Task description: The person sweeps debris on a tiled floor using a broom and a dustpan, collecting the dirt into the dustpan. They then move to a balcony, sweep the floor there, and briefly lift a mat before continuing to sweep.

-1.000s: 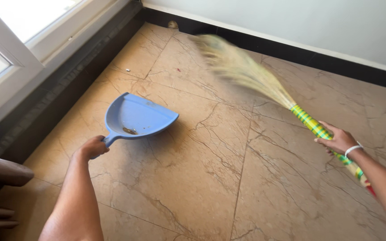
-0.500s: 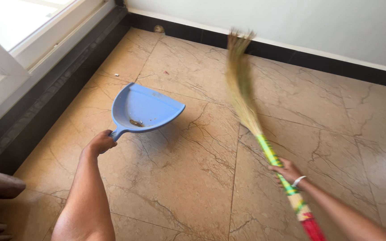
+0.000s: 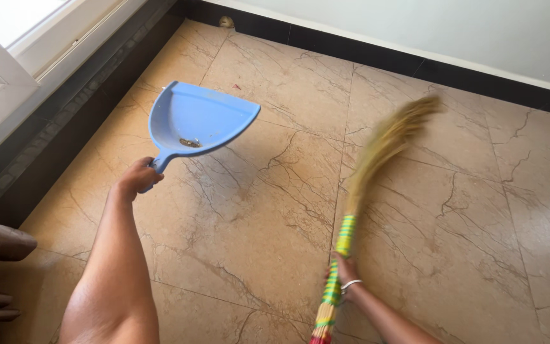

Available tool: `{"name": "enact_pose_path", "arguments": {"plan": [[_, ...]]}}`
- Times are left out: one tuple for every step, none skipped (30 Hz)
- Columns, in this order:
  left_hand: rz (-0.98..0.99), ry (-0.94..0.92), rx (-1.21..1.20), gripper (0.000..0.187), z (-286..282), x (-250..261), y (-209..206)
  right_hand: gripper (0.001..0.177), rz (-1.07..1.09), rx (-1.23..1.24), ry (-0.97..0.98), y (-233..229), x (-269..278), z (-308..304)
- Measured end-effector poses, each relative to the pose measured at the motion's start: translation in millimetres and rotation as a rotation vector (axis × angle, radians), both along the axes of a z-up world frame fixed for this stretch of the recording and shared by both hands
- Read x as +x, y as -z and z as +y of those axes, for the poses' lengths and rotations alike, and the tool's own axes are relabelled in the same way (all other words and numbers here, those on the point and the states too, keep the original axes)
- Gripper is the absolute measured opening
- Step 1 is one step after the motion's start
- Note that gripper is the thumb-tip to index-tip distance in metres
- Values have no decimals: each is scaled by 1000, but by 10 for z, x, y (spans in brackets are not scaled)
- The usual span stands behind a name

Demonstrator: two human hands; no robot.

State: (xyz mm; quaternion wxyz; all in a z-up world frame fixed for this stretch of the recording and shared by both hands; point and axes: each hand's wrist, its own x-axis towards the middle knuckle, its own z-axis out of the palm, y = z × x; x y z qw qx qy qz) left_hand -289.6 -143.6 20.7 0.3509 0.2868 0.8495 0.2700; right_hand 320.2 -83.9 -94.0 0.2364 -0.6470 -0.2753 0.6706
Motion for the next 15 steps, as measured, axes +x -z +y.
{"name": "enact_pose_path", "arguments": {"plan": [[11,5,20,45,11,-2,-46,22,-8,46,-32,8,-114,-85],[22,9,40,44,47,-7,-93,17,-15,91,-64,8,-188,-139],[35,6,57,43,43,-31,-147,21,-11,239,-111,9,-253,-141],[3,19,136,43,90,-16,-199,25,-4,387,-157,9,-317,-121],[-26,19,214,43,78,-1,-267,30,8,533,-213,10,-384,-139],[40,-1,182,39,74,-6,-390,27,69,506,-250,-18,-440,-146],[99,-16,145,35,133,42,-533,25,122,475,-282,-94,-452,-121],[60,-18,217,29,166,83,-712,24,175,441,-313,-189,-480,-102],[22,-18,286,24,169,147,-892,24,189,425,-378,-289,-503,-119],[33,-36,258,23,139,207,-1085,26,204,410,-443,-382,-516,-141],[48,-47,235,21,108,246,-1300,29,222,401,-501,-423,-558,-197],[40,-80,227,22,62,329,-1461,29,190,392,-565,-412,-600,-305],[32,-110,223,24,50,400,-1609,29,159,386,-626,-370,-623,-421],[25,-140,218,26,-1,453,-1718,29,127,381,-687,-290,-621,-544],[30,-143,224,27,-61,492,-1793,33,145,340,-725,-156,-609,-741]]}}
